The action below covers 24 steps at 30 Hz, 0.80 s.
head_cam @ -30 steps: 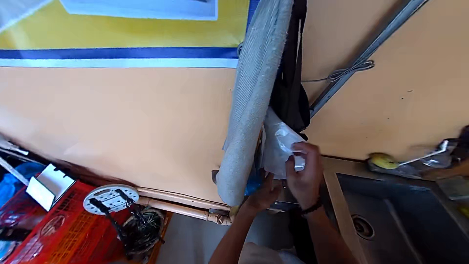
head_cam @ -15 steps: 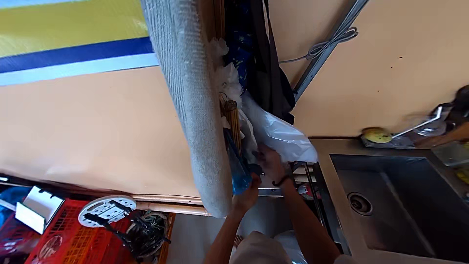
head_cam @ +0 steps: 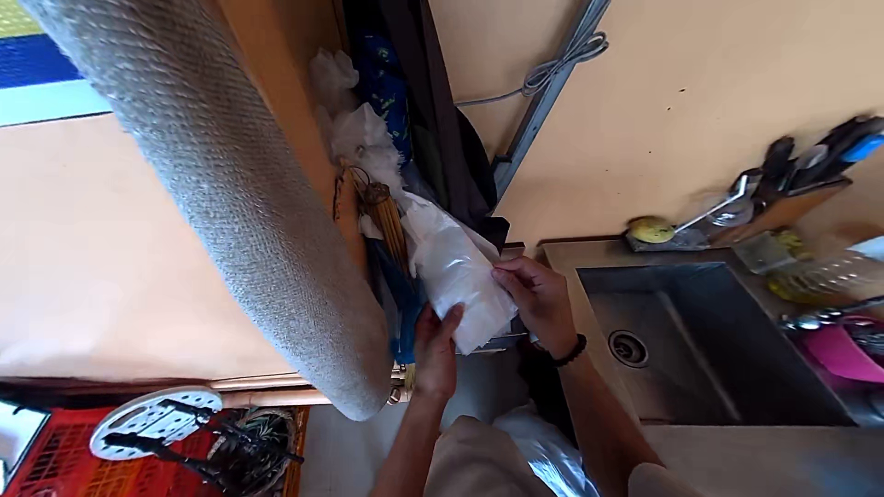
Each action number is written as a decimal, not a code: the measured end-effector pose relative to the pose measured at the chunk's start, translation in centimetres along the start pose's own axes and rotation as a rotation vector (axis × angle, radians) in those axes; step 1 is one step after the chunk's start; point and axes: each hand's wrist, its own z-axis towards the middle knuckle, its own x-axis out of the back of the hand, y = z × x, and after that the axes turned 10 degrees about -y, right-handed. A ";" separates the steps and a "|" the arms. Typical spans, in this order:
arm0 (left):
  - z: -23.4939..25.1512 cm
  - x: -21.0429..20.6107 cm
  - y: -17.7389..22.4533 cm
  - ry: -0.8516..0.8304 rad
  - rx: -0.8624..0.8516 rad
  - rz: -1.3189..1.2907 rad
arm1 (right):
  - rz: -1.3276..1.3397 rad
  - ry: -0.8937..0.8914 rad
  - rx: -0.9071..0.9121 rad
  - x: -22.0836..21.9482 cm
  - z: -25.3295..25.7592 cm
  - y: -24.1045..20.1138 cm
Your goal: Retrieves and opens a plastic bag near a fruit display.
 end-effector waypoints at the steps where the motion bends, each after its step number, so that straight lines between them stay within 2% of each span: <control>1: -0.3 -0.1 0.4 0.005 0.010 -0.025 | -0.074 0.004 0.073 0.0 -0.4 -0.6; 4: -0.8 -0.4 1.4 0.015 -0.004 -0.040 | -0.249 -0.135 0.330 0.2 -1.4 -3.1; 6: -1.1 -0.2 1.7 -0.020 -0.005 -0.061 | -0.352 -0.232 0.394 -0.3 -1.5 -3.8; 8: -1.2 0.2 1.6 -0.050 0.010 -0.089 | -0.304 -0.275 0.401 -0.6 -1.2 -3.3; 13: -1.6 0.8 1.6 -0.013 0.009 -0.121 | 0.007 -0.363 0.239 -1.4 -0.9 -2.6; 16: -1.9 1.3 1.7 -0.011 -0.012 -0.072 | 0.208 -0.285 0.046 -2.1 -1.2 -3.0; 17: -2.1 1.6 1.7 0.015 -0.027 0.056 | 0.289 -0.234 -0.029 -2.1 -1.3 -3.3; 19: -3.0 1.9 1.6 0.109 -0.108 0.556 | 0.446 -0.137 -0.143 -1.9 -1.1 -3.9; 21: -4.4 1.1 1.7 0.169 -0.301 1.066 | 0.589 -0.061 -0.211 -1.6 -0.9 -4.4; 22: -4.9 0.2 1.8 0.169 -0.436 1.213 | 0.633 -0.033 -0.223 -1.5 -0.9 -4.7; 24: -5.0 -1.8 2.3 0.094 -0.643 1.274 | 0.693 -0.009 -0.215 -1.6 -1.3 -5.6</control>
